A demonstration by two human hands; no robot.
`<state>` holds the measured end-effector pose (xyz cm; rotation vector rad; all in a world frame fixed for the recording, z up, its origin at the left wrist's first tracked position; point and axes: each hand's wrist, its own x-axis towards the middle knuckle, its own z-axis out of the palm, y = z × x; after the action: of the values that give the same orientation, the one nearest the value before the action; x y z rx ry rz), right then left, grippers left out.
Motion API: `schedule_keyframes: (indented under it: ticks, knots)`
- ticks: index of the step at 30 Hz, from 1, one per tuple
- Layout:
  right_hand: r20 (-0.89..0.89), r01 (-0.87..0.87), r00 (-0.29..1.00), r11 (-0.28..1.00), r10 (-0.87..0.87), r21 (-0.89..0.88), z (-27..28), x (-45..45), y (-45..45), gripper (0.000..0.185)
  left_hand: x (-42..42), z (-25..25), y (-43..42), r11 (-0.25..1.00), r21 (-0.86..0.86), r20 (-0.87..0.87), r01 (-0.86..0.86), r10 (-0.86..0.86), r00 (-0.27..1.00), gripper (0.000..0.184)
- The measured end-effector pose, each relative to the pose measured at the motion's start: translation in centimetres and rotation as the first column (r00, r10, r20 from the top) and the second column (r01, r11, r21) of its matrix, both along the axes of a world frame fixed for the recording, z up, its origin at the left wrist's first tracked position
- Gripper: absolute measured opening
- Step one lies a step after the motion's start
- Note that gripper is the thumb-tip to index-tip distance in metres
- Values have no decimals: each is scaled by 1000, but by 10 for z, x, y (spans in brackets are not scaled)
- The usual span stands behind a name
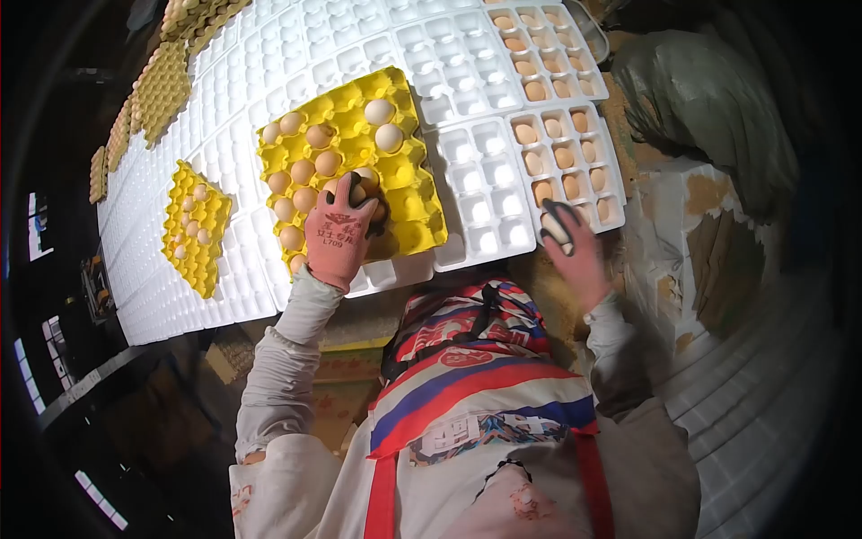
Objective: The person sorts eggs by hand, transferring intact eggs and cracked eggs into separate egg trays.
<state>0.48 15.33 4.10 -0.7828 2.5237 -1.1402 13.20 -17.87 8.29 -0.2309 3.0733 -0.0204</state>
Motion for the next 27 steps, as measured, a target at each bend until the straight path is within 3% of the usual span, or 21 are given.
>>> schedule_keyframes:
  ticks: [3,6,8,10,11,13,15,16,17,19,20,23,24,27]
  knots:
    - [24,-212,976,918,217,334,-6,20,-30,46,1,10,-7,999,32,-2,-28,28,1000,43]
    - [-164,-103,972,930,170,353,-20,26,-38,47,3,15,-8,994,-67,27,87,-85,996,41]
    - [65,24,998,1000,-24,-5,-14,15,-45,48,-2,9,-9,986,-113,10,126,-125,992,39]
    - [247,250,956,880,-158,-403,-23,9,-62,50,1,11,-13,992,-78,-19,100,-102,995,37]
    - [94,197,980,888,-173,-415,-34,-1,-70,46,-1,13,-15,994,-64,-37,90,-93,995,36]
    - [-241,61,964,976,-111,-208,-69,-16,-83,43,-4,50,14,991,126,-73,48,-39,997,38]
    - [-350,-77,935,997,61,-32,-83,-26,-85,42,-6,70,57,934,310,-17,178,-182,983,38]
    - [-366,-24,931,999,13,-24,-75,-26,-82,44,-7,61,78,928,268,34,258,-277,960,37]
    - [-381,29,924,999,-33,-16,-60,-25,-76,46,-13,42,94,922,318,61,221,-252,966,33]
    - [-246,173,942,957,-230,-232,-53,-23,-55,54,-26,5,126,903,407,115,138,-201,973,29]
    - [-205,197,944,940,-259,-279,-49,-24,-40,53,-33,-25,132,897,170,52,407,-421,906,29]
    - [-143,231,950,933,-277,-276,-37,-18,-2,53,-59,-66,140,902,-10,310,432,-408,859,26]
    - [-170,263,937,937,-305,-228,-43,-13,10,54,-62,-74,146,932,-30,365,362,-327,872,25]
    - [-39,274,954,919,-296,-283,-33,0,28,52,-85,-43,138,955,155,265,254,-288,920,29]
